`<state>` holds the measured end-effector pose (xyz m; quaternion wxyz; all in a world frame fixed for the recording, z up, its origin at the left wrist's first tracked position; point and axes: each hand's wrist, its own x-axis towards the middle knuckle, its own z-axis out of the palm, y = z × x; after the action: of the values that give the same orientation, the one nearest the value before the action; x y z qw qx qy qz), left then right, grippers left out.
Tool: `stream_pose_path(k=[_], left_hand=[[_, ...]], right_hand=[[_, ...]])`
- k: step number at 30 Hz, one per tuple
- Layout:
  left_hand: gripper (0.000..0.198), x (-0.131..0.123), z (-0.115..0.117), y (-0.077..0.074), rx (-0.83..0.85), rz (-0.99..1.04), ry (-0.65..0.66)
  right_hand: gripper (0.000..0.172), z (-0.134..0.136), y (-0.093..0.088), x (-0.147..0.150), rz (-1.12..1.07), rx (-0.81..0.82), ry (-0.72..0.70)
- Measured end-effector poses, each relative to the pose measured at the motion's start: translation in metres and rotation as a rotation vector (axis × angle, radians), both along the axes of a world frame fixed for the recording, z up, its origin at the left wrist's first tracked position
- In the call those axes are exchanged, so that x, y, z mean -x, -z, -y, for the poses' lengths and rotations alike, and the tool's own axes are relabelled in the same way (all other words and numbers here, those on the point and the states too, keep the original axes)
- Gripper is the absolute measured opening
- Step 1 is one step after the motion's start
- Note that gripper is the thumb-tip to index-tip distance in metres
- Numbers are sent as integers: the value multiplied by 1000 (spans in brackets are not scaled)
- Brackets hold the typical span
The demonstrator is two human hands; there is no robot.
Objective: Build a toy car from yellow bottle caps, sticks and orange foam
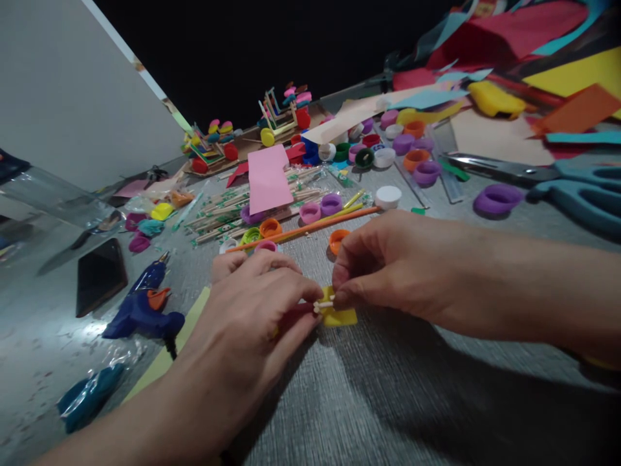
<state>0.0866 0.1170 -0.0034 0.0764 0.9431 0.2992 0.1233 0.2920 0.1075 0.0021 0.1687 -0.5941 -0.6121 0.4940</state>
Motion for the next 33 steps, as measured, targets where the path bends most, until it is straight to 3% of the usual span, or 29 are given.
stream_pose_path(k=[7,13,16,19,23,28,33], left_hand=[[10,1,-1,1,-5,20,-14],[10,2,1,3,-6,31,-23],[9,3,2,3,0,26,-20],[9,4,2,3,6,28,-7],[12,5,2,3,2,25,-20],[11,3,2,3,-6,42,-13],[11,3,3,3,-3,52,-14]], right_hand=[[25,1,-1,0,8,7,-5],[27,3,0,-4,109,-100,-30],[26,7,6,-12,151,-247,-72],[5,13,17,-21,156,-525,-110],[20,18,31,-26,200,-855,-264],[11,18,36,-21,179,-913,-395],[13,18,34,-17,180,-938,-378]])
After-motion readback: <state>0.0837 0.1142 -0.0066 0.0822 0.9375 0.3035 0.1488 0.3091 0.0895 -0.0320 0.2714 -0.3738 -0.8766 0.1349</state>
